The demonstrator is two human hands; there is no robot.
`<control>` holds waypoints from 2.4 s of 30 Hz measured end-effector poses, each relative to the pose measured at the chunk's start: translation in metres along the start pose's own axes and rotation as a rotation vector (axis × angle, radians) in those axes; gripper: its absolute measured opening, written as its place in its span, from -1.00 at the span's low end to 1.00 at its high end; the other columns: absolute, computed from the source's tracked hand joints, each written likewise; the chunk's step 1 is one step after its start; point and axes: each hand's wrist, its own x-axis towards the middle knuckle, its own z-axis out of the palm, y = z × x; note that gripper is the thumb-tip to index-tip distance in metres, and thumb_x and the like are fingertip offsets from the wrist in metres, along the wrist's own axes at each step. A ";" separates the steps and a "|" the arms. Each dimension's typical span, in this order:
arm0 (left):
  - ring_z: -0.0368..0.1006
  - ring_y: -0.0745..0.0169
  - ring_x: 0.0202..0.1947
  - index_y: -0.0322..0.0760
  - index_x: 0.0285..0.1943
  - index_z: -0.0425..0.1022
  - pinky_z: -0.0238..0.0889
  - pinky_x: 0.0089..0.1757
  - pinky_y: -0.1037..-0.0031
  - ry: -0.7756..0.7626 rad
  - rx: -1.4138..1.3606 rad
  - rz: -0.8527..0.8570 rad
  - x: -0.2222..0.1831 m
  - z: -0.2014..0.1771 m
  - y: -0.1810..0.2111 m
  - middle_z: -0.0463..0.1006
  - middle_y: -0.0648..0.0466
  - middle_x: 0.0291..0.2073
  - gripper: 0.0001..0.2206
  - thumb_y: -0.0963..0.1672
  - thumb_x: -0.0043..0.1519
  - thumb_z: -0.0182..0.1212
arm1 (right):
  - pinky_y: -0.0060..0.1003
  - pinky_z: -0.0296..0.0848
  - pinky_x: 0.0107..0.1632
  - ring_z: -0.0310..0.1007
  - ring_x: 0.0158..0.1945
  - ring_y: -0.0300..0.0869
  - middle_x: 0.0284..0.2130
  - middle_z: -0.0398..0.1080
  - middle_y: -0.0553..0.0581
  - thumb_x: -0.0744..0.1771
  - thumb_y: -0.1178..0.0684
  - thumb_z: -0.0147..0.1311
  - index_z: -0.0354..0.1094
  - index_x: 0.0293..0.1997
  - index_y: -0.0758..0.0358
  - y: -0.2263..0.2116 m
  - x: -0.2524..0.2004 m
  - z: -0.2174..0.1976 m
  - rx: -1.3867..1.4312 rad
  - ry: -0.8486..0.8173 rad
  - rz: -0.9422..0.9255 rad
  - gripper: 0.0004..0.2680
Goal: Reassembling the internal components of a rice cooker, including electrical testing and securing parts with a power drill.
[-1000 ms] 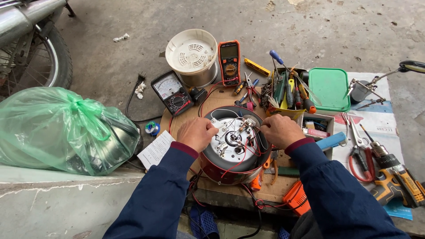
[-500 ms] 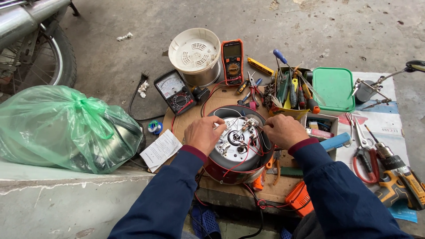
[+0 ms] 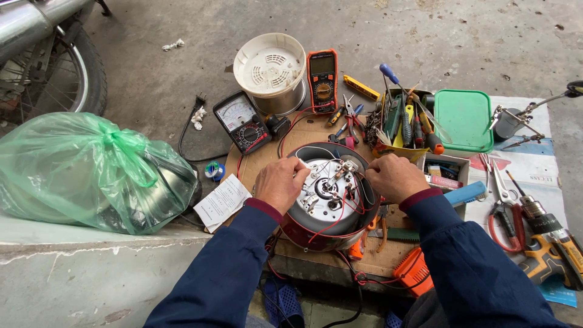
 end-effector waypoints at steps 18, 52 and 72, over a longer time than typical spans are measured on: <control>0.69 -0.23 -0.02 -0.04 -0.16 0.70 0.54 -0.02 -0.02 0.021 0.021 0.054 -0.017 -0.017 -0.017 0.74 -0.04 -0.25 -0.78 0.05 0.38 0.29 | 0.15 0.61 0.23 0.64 0.20 0.29 0.06 0.69 0.31 0.40 -0.17 0.02 0.70 0.19 -0.15 -0.005 -0.001 0.003 -0.023 0.012 0.026 -0.68; 0.72 -0.22 -0.10 0.19 -0.07 0.76 0.58 -0.05 -0.01 0.101 -0.125 0.050 -0.032 -0.023 -0.035 0.81 0.09 -0.31 -0.88 0.04 0.36 0.34 | -0.17 0.45 0.14 0.58 -0.18 -0.15 -0.48 0.54 -0.06 0.41 0.04 0.17 0.46 -0.43 0.00 -0.083 0.008 0.042 -0.209 0.589 -1.136 -0.82; 0.75 -0.13 -0.18 0.26 0.07 0.71 0.60 -0.07 0.08 0.006 -0.087 0.134 -0.040 -0.039 -0.028 0.79 0.14 -0.43 -0.86 0.03 0.41 0.29 | -0.18 0.49 0.14 0.60 -0.23 -0.14 -0.55 0.53 -0.05 0.38 0.08 0.18 0.47 -0.51 0.02 -0.083 0.006 0.035 -0.223 0.556 -1.111 -0.79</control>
